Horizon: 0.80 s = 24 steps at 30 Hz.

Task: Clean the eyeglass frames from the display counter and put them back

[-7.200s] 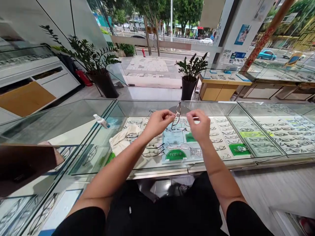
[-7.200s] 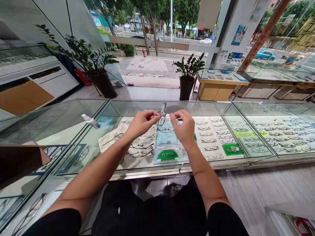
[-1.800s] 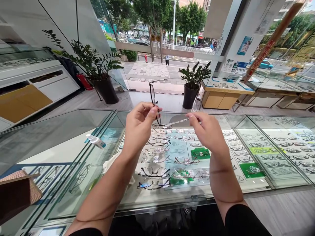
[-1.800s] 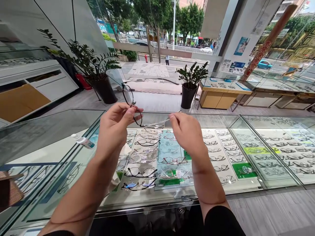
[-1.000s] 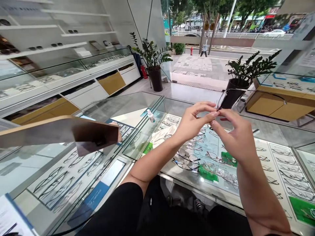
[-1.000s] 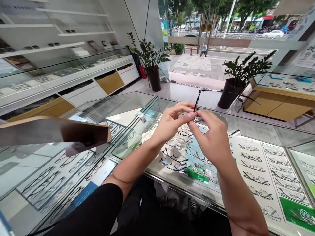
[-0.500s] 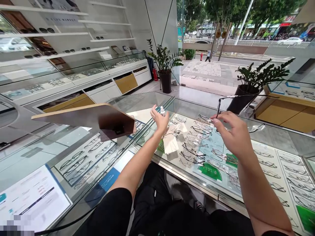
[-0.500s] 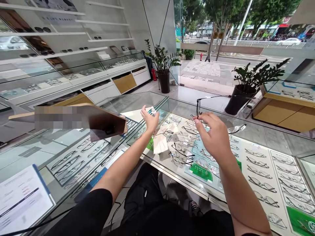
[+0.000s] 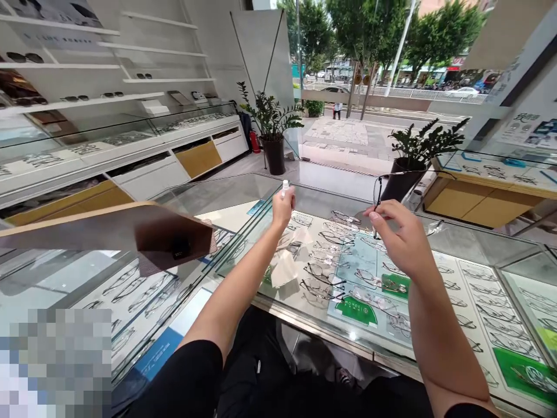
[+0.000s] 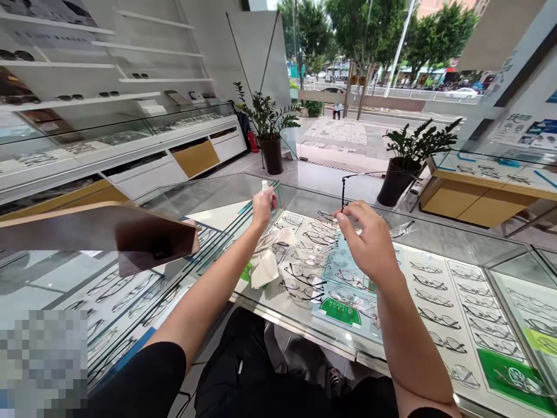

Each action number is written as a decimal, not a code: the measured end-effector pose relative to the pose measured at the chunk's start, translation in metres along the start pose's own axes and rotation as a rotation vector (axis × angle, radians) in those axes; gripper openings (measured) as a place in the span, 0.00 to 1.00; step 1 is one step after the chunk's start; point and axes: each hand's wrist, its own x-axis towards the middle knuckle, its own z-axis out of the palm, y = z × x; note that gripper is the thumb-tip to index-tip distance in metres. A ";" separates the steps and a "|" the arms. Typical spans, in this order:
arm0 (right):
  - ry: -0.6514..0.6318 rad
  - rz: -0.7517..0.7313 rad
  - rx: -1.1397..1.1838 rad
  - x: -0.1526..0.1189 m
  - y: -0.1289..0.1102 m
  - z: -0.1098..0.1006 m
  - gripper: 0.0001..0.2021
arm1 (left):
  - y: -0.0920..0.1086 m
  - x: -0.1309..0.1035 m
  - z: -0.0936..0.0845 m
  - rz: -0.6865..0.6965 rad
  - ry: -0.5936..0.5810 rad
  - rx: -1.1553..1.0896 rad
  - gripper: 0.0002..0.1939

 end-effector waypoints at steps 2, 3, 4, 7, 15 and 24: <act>0.026 0.011 0.020 0.003 0.002 -0.006 0.13 | 0.030 -0.006 0.022 0.018 -0.165 -0.232 0.35; 0.037 0.016 0.032 0.004 0.003 -0.008 0.13 | 0.047 -0.012 0.032 0.004 -0.317 -0.367 0.39; 0.046 0.021 0.047 0.006 0.005 -0.011 0.13 | 0.064 -0.019 0.040 -0.010 -0.472 -0.455 0.41; 0.052 0.050 0.097 0.010 0.012 -0.017 0.15 | 0.109 -0.040 0.056 -0.019 -0.780 -0.604 0.44; 0.005 0.178 0.273 0.020 0.026 -0.020 0.15 | 0.120 -0.048 0.072 0.078 -1.005 -0.622 0.44; -0.151 0.258 0.504 0.023 0.021 0.004 0.13 | 0.090 -0.037 0.087 0.411 -0.508 -0.273 0.40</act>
